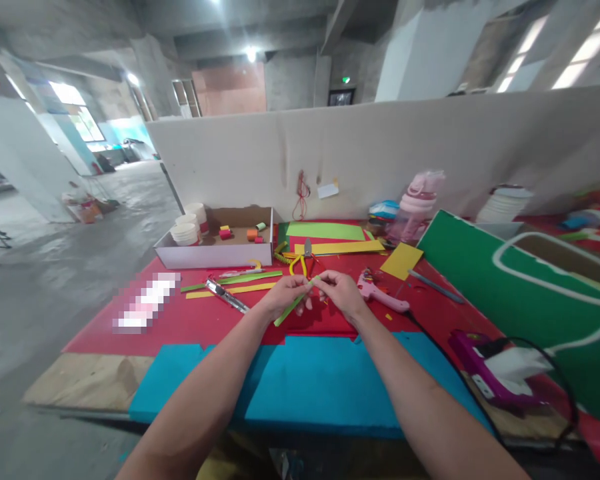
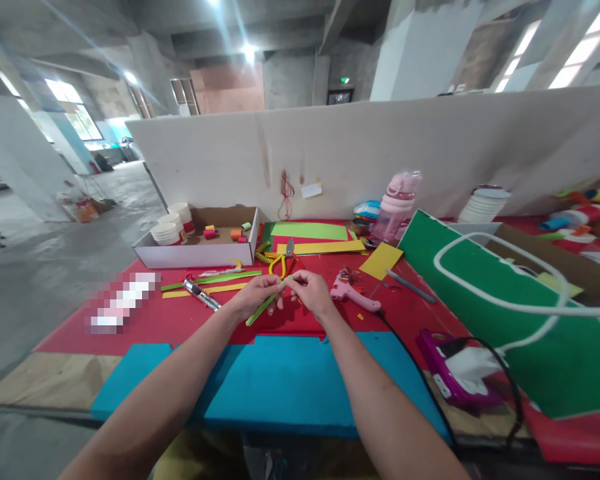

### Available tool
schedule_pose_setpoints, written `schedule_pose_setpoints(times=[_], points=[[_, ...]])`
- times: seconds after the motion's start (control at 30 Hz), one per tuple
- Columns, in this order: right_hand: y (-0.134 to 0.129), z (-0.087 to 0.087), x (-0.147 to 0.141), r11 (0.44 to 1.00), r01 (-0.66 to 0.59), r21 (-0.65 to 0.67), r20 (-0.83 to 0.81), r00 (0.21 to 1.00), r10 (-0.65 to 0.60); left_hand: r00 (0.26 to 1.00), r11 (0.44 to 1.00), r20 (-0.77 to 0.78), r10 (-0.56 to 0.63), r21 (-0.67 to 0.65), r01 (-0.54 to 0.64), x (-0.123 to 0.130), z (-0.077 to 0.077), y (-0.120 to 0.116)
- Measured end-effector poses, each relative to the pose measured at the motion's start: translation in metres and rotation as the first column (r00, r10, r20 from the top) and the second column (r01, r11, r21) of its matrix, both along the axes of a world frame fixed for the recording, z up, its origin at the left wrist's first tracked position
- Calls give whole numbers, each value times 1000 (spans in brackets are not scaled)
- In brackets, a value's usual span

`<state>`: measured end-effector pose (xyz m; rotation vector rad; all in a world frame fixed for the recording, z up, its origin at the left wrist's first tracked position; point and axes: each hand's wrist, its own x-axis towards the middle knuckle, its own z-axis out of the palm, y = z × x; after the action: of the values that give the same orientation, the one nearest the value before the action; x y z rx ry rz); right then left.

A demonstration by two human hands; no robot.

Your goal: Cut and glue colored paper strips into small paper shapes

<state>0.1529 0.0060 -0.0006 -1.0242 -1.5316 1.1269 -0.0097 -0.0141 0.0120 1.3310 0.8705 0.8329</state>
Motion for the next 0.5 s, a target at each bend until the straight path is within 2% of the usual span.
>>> schedule_pose_setpoints(times=[0.1, 0.17, 0.23, 0.3, 0.37, 0.43, 0.5], points=[[-2, 3, 11, 996, 83, 18, 8, 996, -83, 998, 998, 11, 65, -17, -65, 1, 0, -1], [-8, 6, 31, 984, 151, 96, 72, 985, -159, 992, 991, 24, 125, -47, -124, -1, -1, 1], [-18, 9, 59, 951, 227, 212, 205, 941, -270, 992, 990, 48, 114, -89, -109, -2, -3, 3], [-29, 10, 87, 887, 307, 346, 404, 804, -436, 992, 990, 72, 102, -105, -94, -3, -6, 5], [-36, 10, 108, 858, 314, 406, 629, 585, -512, 992, 990, 89, 85, -116, -74, -3, -7, 5], [-36, 11, 117, 893, 254, 371, 811, 380, -445, 992, 991, 99, 74, -117, -62, -4, -8, 5], [-31, 12, 116, 922, 222, 318, 900, 236, -367, 992, 991, 101, 78, -112, -67, -4, -9, 5]])
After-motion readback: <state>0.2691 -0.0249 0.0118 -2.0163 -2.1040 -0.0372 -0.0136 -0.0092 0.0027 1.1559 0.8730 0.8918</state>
